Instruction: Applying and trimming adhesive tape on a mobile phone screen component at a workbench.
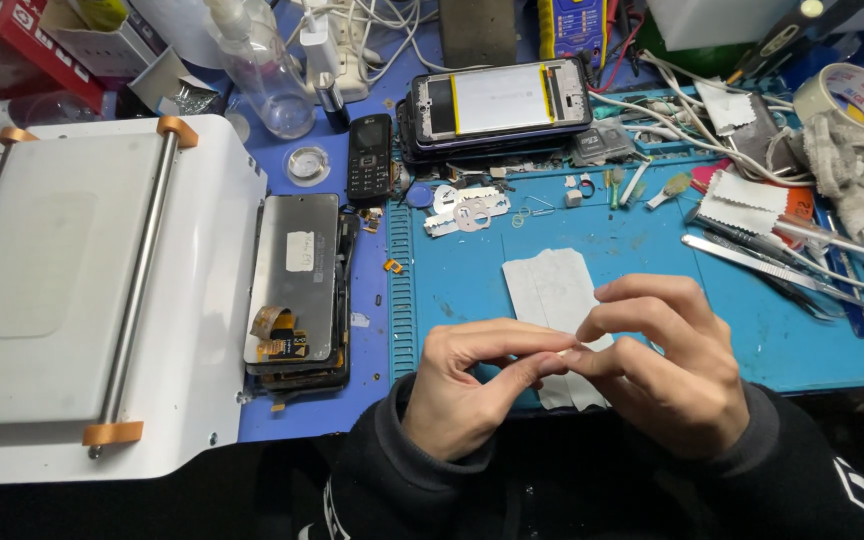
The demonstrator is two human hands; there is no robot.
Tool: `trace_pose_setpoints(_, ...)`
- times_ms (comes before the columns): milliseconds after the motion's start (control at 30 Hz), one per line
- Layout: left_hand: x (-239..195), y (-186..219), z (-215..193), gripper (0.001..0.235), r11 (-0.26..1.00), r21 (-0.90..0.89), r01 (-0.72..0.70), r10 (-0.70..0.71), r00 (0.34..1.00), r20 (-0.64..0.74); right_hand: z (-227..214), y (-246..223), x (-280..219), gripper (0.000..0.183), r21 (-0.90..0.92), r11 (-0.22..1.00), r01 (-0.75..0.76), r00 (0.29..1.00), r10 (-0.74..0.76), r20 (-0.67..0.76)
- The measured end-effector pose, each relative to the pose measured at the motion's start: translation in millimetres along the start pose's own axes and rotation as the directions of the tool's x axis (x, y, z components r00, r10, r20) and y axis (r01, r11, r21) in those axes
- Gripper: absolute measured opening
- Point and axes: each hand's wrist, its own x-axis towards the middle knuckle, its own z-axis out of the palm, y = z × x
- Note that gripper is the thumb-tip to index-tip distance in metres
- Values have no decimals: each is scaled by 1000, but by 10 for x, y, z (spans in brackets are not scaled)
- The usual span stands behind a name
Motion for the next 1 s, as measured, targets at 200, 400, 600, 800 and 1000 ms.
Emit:
trace_pose_setpoints(200, -13, -101, 46, 17, 999, 17, -31, 31, 999, -22, 9, 54, 7, 30, 78, 996, -53, 992, 44, 115)
trace_pose_setpoints(400, 3, -85, 79, 14, 989, 150, -15, 38, 988, -152, 37, 30, 36, 29, 143, 985, -99, 989, 82, 121)
trace_pose_setpoints(600, -5, -150, 26, 17, 995, 101, -19, 31, 992, -124, -61, 3, 60, 34, 50, 999, -9, 997, 5, 82)
trace_pose_setpoints(800, 20, -79, 61, 20, 988, 143, -54, 63, 996, -59, -91, 48, 26, 29, -72, 990, 118, 990, -112, 81)
trace_pose_setpoints(1000, 10, 29, 65, 16, 963, 254, -95, 132, 982, -132, -146, 201, -286, 17, -105, 994, -15, 998, 9, -55)
